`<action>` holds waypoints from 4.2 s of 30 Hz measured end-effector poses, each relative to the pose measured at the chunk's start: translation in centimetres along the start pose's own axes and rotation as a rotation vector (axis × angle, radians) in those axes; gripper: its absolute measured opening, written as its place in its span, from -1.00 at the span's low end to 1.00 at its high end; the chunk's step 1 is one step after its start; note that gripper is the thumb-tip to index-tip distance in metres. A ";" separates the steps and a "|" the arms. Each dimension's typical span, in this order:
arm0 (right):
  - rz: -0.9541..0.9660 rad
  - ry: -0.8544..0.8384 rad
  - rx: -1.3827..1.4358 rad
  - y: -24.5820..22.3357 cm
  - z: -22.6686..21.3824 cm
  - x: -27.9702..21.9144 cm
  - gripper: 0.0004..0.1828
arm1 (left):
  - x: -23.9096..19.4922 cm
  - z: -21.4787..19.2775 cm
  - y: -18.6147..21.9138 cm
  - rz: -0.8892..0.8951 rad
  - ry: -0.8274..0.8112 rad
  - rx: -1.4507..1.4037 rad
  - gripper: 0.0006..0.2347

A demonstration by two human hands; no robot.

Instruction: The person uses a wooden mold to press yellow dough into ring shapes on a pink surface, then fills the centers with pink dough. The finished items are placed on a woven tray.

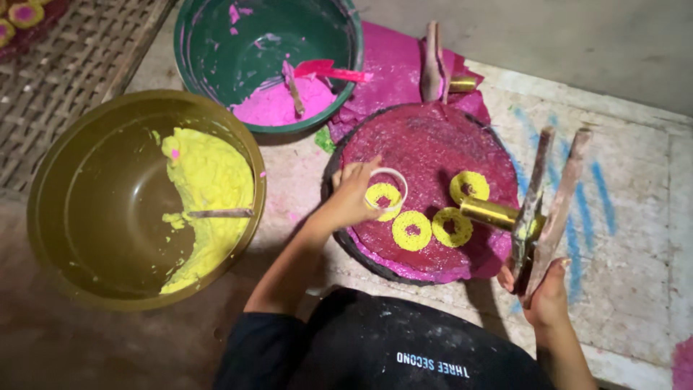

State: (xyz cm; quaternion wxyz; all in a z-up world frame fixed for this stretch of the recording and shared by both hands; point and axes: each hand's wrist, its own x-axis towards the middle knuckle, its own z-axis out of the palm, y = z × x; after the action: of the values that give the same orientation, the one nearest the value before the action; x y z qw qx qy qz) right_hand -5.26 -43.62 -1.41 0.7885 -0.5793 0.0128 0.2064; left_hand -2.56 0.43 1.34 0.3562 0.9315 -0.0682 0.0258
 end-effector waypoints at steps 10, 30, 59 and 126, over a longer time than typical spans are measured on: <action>-0.265 -0.070 -0.790 -4.8 4.0 -1.6 -0.43 | 2.6 -2.5 9.9 0.443 -0.139 0.062 -0.01; -0.187 -1.787 -0.688 -16.7 36.6 0.2 -0.38 | -24.8 -20.9 10.9 -0.141 -0.373 -0.053 -0.75; -0.397 -1.309 -2.049 4.8 61.3 17.0 -0.65 | -32.7 -16.4 -13.8 -0.489 1.022 0.572 -0.75; -0.976 -0.999 -2.142 -18.2 55.3 2.5 -0.68 | -26.1 -22.9 -8.7 -0.285 0.694 0.354 -0.56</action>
State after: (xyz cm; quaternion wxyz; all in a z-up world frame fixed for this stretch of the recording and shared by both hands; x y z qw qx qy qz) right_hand -8.89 3.51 32.61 -0.1575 -0.7268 -0.6685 -0.0018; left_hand -27.12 24.93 10.14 0.1923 0.9146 0.1910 0.2999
